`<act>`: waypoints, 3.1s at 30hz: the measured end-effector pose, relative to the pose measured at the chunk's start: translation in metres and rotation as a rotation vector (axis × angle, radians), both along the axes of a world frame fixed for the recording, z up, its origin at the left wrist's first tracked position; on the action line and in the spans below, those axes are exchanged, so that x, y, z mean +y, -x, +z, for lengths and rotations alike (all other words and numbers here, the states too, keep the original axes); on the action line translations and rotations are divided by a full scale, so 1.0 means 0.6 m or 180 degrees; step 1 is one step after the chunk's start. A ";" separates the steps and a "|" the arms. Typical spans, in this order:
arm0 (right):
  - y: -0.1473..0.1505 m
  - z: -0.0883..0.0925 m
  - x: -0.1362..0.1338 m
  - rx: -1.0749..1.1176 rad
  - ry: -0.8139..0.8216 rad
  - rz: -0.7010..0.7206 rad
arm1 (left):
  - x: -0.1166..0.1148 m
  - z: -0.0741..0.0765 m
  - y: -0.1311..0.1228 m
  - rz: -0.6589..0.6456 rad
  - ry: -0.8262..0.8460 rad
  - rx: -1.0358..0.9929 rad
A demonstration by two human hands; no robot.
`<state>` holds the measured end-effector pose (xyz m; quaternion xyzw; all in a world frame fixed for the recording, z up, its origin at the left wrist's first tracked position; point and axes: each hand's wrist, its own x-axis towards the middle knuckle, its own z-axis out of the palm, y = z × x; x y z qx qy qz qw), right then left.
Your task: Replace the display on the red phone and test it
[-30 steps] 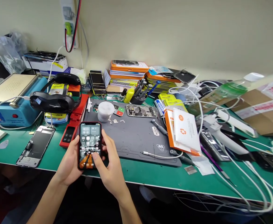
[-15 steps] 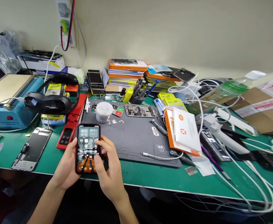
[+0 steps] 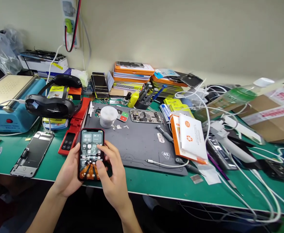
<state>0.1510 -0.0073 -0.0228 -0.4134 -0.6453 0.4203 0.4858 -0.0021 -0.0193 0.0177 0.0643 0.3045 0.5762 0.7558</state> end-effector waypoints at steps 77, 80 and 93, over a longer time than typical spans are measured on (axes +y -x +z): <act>-0.010 0.006 0.005 0.0361 0.0199 0.0323 | 0.003 0.005 -0.003 -0.0049 0.0096 0.0274; -0.010 0.005 0.004 0.0357 0.0212 0.0312 | 0.002 0.004 -0.003 -0.0067 0.0096 0.0270; -0.017 -0.015 0.003 0.0192 0.0123 0.0201 | -0.002 -0.010 -0.010 -0.0084 -0.0041 0.0149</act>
